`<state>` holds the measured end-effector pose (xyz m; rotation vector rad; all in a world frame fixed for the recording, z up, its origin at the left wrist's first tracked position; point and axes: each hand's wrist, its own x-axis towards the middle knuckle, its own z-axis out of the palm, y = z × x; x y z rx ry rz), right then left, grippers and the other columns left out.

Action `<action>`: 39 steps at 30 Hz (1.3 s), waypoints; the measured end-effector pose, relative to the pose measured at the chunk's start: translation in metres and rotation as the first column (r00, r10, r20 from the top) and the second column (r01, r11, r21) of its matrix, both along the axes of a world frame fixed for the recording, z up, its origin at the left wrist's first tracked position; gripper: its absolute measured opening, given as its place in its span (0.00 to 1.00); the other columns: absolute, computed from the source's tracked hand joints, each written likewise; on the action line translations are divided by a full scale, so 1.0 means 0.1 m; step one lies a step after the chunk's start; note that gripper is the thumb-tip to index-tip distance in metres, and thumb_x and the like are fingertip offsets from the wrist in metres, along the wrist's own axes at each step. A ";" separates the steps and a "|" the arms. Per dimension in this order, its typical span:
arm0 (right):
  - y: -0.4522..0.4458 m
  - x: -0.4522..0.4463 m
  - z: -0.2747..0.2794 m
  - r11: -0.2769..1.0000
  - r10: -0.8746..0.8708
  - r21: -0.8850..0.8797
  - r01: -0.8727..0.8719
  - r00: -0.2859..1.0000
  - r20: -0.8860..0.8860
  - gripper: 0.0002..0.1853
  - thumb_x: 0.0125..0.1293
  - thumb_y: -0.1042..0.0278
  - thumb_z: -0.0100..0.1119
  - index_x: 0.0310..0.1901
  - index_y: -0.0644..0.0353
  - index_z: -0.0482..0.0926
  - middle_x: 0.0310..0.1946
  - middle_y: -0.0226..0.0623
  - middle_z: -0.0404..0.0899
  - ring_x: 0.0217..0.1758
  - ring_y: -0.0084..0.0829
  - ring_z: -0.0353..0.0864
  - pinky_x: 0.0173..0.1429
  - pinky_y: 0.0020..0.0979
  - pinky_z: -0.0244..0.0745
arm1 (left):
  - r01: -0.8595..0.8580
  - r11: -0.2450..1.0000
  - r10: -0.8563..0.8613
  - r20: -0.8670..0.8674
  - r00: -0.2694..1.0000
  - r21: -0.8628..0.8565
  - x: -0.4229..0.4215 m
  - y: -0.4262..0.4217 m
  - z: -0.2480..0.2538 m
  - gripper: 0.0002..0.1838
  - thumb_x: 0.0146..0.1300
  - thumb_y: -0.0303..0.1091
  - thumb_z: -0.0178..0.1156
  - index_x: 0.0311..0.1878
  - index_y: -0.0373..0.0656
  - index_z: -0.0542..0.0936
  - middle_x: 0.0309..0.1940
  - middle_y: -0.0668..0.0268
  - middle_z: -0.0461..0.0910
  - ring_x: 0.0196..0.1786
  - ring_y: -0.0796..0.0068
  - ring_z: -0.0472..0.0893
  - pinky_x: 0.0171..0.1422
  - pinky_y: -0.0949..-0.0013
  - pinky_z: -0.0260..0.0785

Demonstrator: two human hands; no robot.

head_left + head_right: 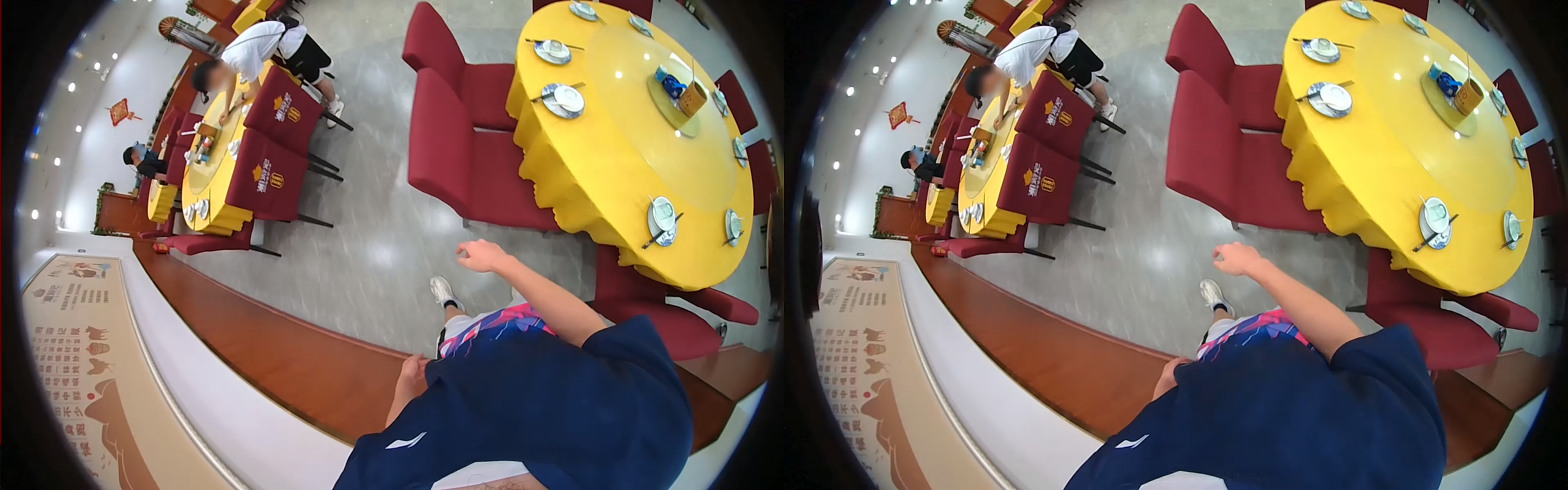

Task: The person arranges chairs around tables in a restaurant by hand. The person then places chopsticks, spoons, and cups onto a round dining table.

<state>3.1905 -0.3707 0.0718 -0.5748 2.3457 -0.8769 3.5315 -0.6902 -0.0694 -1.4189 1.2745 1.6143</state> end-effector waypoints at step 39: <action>-1.88 -2.25 0.39 0.256 -0.966 0.207 0.944 0.254 0.035 0.61 0.34 0.60 0.75 0.74 0.45 0.51 0.64 0.45 0.68 0.64 0.47 0.72 0.64 0.46 0.71 | 0.716 0.679 -0.734 -0.115 0.669 -0.163 -5.78 -3.29 -0.02 0.24 0.66 0.47 0.56 0.58 0.39 0.74 0.42 0.54 0.83 0.45 0.65 0.82 0.44 0.62 0.75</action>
